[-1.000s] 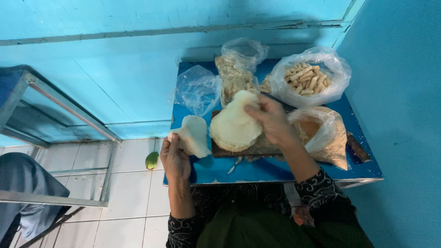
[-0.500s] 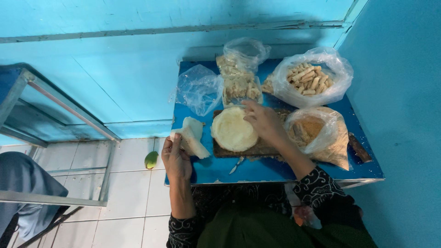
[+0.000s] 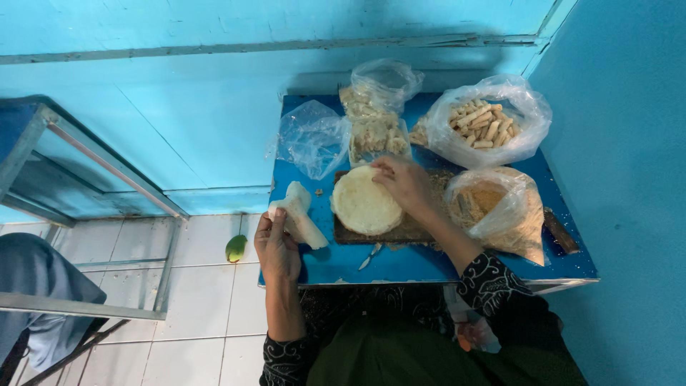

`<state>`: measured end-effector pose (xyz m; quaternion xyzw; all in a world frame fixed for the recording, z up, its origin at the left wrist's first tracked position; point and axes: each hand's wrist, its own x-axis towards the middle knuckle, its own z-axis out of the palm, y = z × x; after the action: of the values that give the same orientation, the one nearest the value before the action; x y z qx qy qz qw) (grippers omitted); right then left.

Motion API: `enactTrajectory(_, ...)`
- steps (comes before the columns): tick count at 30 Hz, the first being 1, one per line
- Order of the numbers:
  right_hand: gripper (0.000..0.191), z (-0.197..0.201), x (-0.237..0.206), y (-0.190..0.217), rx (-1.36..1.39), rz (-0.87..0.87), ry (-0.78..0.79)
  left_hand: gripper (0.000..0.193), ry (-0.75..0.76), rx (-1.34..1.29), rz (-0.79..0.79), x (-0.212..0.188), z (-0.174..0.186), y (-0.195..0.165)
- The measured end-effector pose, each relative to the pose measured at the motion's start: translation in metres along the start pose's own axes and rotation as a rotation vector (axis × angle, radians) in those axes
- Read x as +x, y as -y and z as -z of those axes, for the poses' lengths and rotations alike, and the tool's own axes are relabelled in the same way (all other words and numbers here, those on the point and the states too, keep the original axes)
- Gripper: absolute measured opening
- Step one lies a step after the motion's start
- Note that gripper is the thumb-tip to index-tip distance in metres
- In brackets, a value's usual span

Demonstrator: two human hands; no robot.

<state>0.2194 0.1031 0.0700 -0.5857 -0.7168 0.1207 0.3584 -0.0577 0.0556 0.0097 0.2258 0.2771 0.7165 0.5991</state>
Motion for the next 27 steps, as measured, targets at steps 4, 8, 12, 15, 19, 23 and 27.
enactTrajectory(4, 0.04, 0.01, -0.005, 0.012, -0.191, 0.122, -0.094, 0.011, 0.046, -0.021, 0.0, -0.002, -0.009, -0.006)
enactTrajectory(8, 0.053, 0.018, -0.007, 0.028, 0.221, -0.092, 0.166, 0.015, 0.183, 0.084, 0.129, -0.001, -0.033, -0.02)
enactTrajectory(12, 0.081, 0.019, -0.02, 0.03, 1.193, -0.205, 0.564, 0.012, 0.357, 0.243, 0.171, 0.007, -0.055, -0.023)
enactTrajectory(15, 0.082, 0.018, -0.032, 0.019, 1.302, -0.293, 0.526, 0.014, 0.404, 0.454, 0.009, 0.018, -0.059, -0.014)
enactTrajectory(19, 0.07, 0.015, -0.037, 0.0, 1.129, -0.333, 0.344, 0.022, 0.42, 0.732, -0.02, 0.026, -0.052, 0.01)
enactTrajectory(23, 0.061, 0.015, -0.034, -0.012, 0.962, -0.259, 0.231, 0.024, 0.427, 1.047, -0.306, 0.03, -0.052, 0.032)
enactTrajectory(27, 0.056, 0.012, -0.028, -0.018, 0.54, -0.214, 0.154, 0.029, 0.438, 1.182, -0.367, 0.038, -0.058, 0.046)
